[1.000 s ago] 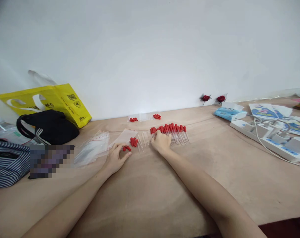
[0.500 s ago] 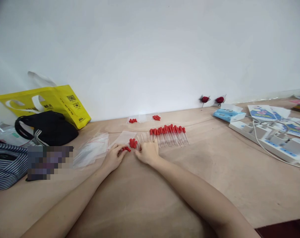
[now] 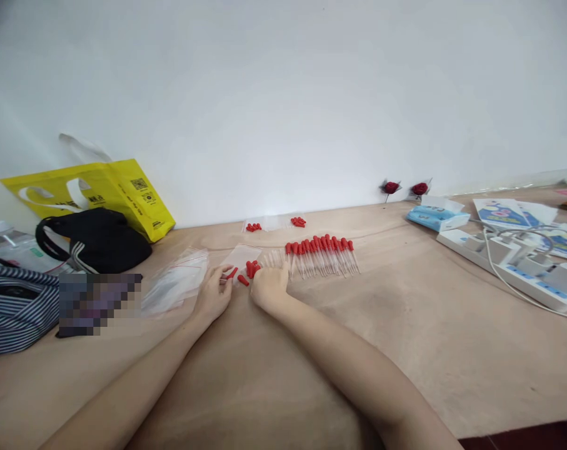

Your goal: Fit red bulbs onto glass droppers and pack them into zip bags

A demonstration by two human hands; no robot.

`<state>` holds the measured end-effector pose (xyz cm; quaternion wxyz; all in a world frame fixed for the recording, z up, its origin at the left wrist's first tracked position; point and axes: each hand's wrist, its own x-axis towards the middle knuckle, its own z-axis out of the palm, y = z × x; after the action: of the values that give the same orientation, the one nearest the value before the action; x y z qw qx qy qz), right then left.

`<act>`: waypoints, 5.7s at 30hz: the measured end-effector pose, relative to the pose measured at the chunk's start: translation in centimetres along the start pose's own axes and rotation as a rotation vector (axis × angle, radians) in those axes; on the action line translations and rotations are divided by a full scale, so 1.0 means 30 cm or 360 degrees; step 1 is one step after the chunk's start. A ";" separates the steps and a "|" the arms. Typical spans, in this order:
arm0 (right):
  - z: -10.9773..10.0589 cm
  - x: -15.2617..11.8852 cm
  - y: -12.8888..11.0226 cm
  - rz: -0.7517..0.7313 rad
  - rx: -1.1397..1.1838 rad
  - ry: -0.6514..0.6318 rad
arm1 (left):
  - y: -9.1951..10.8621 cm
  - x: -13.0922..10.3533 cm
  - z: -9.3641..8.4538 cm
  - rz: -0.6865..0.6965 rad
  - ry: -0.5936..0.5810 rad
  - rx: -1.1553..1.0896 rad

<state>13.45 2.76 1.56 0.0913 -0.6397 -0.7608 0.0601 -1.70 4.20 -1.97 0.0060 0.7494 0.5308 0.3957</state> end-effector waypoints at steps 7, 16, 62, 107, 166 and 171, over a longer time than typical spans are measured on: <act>0.016 0.002 0.021 -0.0023 -0.0067 0.0122 | 0.022 -0.007 -0.006 0.0013 0.0109 -0.0095; -0.048 -0.126 0.172 -0.0160 -0.0095 0.0230 | 0.046 -0.016 -0.019 0.0092 0.0018 -0.0186; 0.059 -0.279 0.315 -0.0832 0.0478 0.0766 | 0.242 -0.110 0.003 0.0258 -0.0622 -0.0275; 0.011 -0.272 0.305 -0.1212 -0.0005 0.0774 | 0.226 -0.106 -0.025 0.0814 -0.0648 -0.0031; 0.008 -0.178 0.329 -0.0451 -0.0103 0.0364 | 0.135 -0.075 -0.020 0.0544 -0.0440 -0.0020; -0.003 -0.215 0.473 -0.0750 0.0081 0.0405 | 0.173 -0.076 -0.013 0.0585 -0.0624 -0.0184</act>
<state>28.19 -1.12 -1.70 0.2137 -0.4448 -0.8694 -0.0244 1.90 -0.04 -0.82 0.0796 0.8939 0.3510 0.2671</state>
